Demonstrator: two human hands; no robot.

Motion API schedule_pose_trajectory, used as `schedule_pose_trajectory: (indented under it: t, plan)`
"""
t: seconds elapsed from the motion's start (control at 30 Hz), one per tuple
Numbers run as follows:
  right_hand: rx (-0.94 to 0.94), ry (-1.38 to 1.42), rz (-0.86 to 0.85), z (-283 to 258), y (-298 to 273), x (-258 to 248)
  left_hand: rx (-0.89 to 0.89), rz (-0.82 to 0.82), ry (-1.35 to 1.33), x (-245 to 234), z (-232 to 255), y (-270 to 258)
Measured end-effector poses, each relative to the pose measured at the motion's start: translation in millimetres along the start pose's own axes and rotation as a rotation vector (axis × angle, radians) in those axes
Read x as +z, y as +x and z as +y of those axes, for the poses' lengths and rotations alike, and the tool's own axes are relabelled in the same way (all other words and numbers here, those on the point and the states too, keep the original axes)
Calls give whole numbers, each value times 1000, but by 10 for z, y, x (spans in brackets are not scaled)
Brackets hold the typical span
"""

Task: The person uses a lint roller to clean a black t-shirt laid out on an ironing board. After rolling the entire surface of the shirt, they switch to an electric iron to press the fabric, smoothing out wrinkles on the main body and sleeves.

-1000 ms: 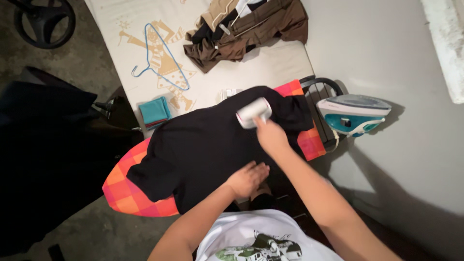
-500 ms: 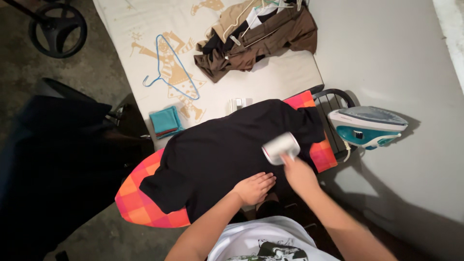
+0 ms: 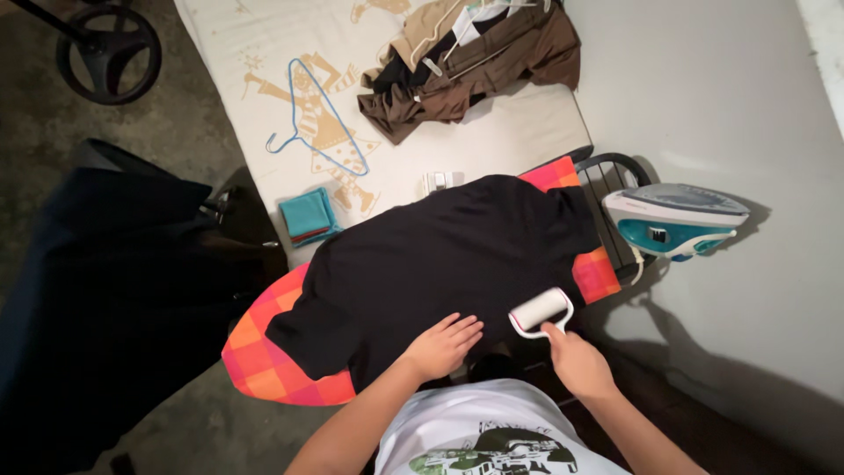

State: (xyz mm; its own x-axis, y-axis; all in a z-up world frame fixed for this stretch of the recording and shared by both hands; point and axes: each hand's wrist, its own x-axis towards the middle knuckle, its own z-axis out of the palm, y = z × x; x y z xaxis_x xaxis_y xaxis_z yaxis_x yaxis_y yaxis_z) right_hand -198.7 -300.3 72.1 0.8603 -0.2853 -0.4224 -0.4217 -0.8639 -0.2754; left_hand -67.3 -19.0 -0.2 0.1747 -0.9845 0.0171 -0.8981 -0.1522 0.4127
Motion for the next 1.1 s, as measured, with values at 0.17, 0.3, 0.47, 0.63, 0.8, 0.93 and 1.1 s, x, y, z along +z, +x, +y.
schedule_pose_trajectory:
  t: [0.17, 0.3, 0.47, 0.63, 0.8, 0.93, 1.1]
  plan:
    - [-132, 4, 95, -379, 837, -53, -68, 51, 9, -16, 13, -189]
    - [-230, 85, 212, -1066, 1999, -285, -227, 25, -93, -9, 32, -153]
    - [-270, 121, 337, -1134, 1246, -177, -575, 205, 2, -198, -178, -179]
    - [-74, 50, 29, -798, -110, 258, -844, 293, 98, -423, -772, -148]
    - [-187, -57, 75, -1031, 299, 274, -938, 283, 126, -473, -1132, -233]
    - [-227, 31, 171, -1562, 1539, 210, -958, 269, 124, -438, -1149, -247]
    - [-235, 5, 120, -1436, 1379, 199, -967, 257, 108, -477, -1148, -247]
